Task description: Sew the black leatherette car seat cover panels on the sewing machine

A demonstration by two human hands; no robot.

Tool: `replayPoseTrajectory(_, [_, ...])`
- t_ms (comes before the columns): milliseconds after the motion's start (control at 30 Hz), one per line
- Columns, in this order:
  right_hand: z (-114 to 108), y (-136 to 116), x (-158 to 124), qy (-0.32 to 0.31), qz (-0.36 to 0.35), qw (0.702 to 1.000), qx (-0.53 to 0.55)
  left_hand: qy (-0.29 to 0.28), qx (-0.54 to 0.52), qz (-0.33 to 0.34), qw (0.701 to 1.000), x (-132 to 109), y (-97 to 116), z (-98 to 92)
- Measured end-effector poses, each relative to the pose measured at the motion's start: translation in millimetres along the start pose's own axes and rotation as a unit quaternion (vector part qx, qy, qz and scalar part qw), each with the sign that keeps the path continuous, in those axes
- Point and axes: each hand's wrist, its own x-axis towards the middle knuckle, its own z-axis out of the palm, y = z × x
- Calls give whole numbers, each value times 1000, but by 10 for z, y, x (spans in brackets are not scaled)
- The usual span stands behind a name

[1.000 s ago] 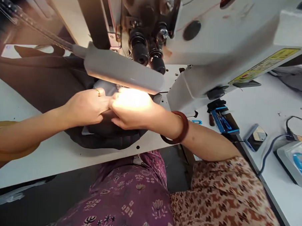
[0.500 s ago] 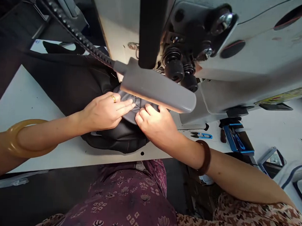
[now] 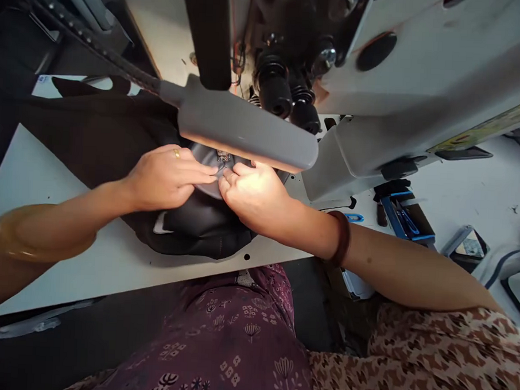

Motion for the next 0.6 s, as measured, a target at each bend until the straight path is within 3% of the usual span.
replayPoseTrajectory(67, [5,3,-12,-6,-3,1000,-12,38,-56,-56,996,-25,-357,-43])
replayPoseTrajectory(133, [7,9,-21,-14,-2,1000,-24,66,-13,-171,983,-85,-753,-11])
replayPoseTrajectory(200, [9,21,-26,-29,-3,999,-27,-20,71,-262,962,-201,-1066,112])
replayPoseTrajectory(267, [14,43,-30,-30,-5,999,-17,-144,93,-285,943,-375,-1200,283])
replayPoseTrajectory(400, [15,113,-37,-21,-1,999,31,-291,77,-282,911,-830,-981,459])
replayPoseTrajectory(533, [1,178,-36,-16,-18,998,52,-400,26,-319,859,-1190,-628,249])
replayPoseTrajectory(600, [2,197,-34,-7,-32,998,45,-379,16,-302,874,-1191,-512,96])
